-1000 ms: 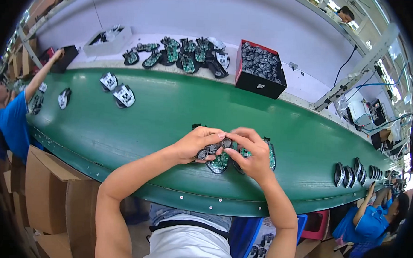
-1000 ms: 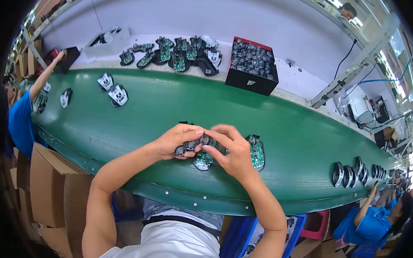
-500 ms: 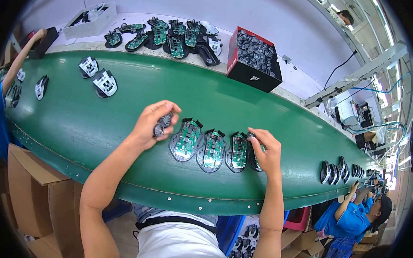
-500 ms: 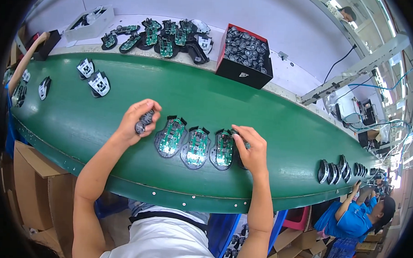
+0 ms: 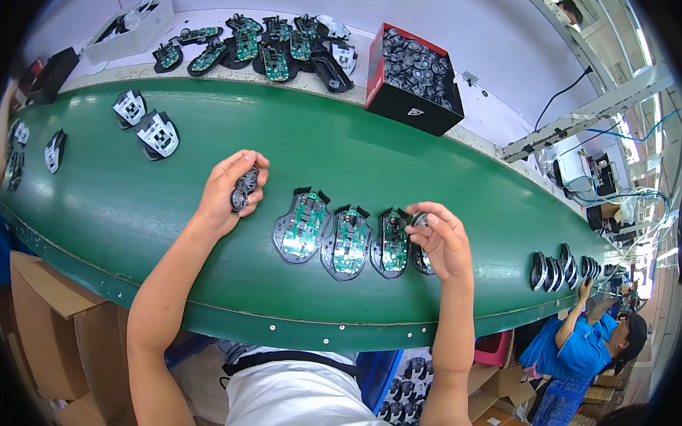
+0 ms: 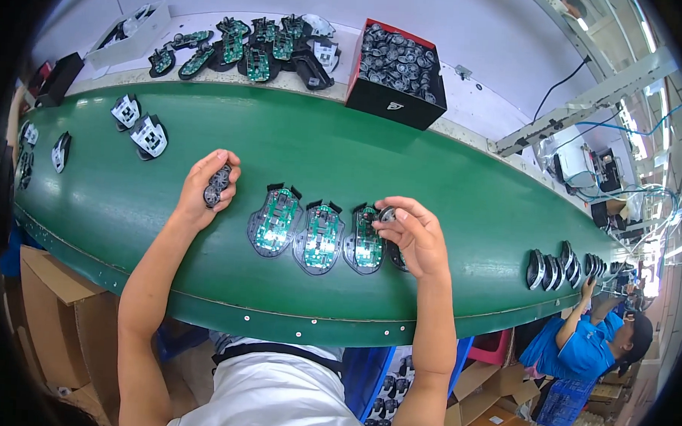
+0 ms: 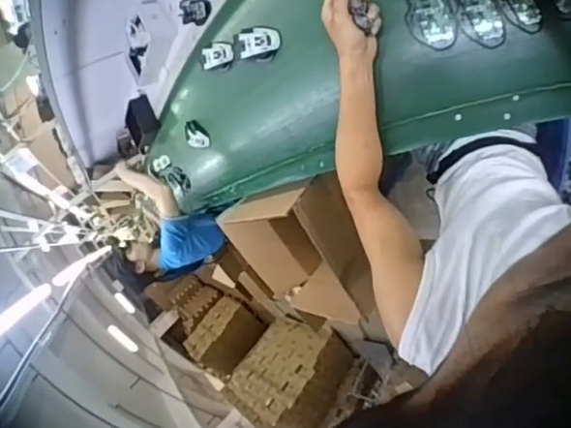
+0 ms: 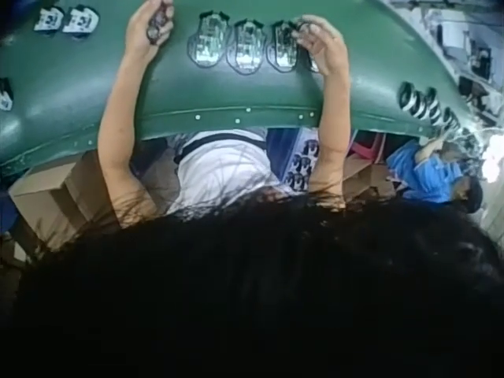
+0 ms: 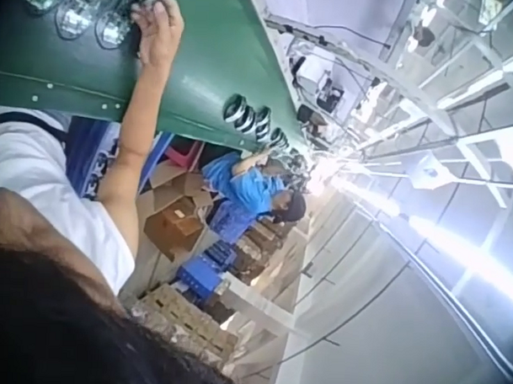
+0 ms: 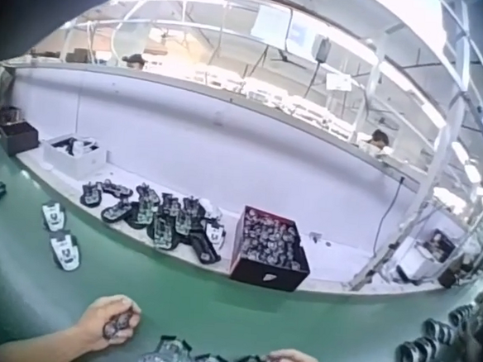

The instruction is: The person assembles computer mice on a conveyor belt by taking scroll wheels from a box, installing them onto mouse circuit board bases, and fitting top shells onto the bases by hand.

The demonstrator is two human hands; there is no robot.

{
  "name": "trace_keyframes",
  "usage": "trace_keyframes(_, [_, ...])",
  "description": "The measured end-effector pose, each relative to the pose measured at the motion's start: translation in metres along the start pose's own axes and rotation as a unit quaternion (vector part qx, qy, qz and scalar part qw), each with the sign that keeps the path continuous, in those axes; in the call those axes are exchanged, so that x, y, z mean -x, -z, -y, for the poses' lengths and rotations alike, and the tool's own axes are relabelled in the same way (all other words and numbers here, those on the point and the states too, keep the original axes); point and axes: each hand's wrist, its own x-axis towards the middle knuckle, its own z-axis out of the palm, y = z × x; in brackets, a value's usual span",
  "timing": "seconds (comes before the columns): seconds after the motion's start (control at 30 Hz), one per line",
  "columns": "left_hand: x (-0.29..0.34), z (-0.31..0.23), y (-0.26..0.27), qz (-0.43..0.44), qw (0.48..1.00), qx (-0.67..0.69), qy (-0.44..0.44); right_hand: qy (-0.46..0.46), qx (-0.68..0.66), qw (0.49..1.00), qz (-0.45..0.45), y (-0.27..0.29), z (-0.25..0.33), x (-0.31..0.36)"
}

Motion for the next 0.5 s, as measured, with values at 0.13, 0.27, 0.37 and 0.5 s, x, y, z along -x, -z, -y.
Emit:
trace_keyframes(0.13, [-0.003, 0.004, -0.002, -0.002, 1.000, -0.005, -0.003, -0.043, -0.038, 0.998, 0.020, -0.004, 0.001, -0.001])
trace_keyframes(0.27, [-0.001, 0.004, -0.005, -0.004, 1.000, -0.014, -0.005, 0.022, 0.175, 0.984, -0.036, -0.002, 0.003, -0.001])
trace_keyframes(0.37, [-0.002, 0.005, -0.005, 0.004, 1.000, -0.011, -0.005, 0.142, 0.367, 0.918, -0.043, 0.003, -0.002, -0.003])
trace_keyframes(0.5, [-0.002, 0.006, -0.004, 0.000, 1.000, -0.009, 0.003, 0.198, 0.484, 0.849, -0.073, -0.010, -0.001, 0.000])
